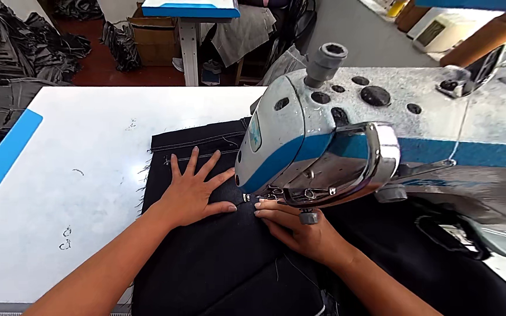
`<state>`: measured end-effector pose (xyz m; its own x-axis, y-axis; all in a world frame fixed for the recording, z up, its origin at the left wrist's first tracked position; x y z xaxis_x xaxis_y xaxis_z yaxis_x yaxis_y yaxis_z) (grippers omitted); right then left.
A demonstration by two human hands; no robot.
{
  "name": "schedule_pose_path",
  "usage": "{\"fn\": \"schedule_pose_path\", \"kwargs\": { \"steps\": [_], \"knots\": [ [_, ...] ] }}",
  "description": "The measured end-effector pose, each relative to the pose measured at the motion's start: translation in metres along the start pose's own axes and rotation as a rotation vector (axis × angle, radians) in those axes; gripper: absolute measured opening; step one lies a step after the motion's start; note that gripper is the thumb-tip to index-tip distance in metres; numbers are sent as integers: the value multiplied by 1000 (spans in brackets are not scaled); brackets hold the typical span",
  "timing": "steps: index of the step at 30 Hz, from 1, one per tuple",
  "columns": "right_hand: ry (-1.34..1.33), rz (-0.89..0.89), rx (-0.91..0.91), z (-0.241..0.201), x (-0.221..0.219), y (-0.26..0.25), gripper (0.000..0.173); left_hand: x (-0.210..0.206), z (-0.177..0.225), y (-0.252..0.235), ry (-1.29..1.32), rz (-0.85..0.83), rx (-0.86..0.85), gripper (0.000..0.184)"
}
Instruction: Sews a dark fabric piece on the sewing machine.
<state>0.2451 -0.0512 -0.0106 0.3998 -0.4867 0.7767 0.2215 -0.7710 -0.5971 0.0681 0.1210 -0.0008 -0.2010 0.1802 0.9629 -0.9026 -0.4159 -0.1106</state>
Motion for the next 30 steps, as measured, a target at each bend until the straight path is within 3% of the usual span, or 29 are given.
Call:
{"fn": "schedule_pose_path", "kwargs": {
  "steps": [22, 27, 30],
  "knots": [
    [6, 32, -3, 6, -1, -3, 23, 0, -2, -3, -23, 27, 6, 80],
    [-89, 183, -163, 11, 19, -8, 50, 0, -3, -2, -18, 34, 0, 80],
    [-113, 196, -207, 14, 19, -9, 55, 0, -2, -3, -25, 32, 6, 81]
  ]
}}
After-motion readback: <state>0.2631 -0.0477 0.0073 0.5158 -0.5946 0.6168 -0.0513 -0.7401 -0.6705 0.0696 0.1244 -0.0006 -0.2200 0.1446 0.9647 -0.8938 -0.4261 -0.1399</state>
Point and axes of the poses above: each hand's wrist, its own y-axis away from the middle knuckle, its own x-axis out of the back of the hand, z = x × y, the point moved 4 cm from there along -y, towards the middle knuckle, and after that the axes turned 4 degrees about y, right-handed, at the moved point
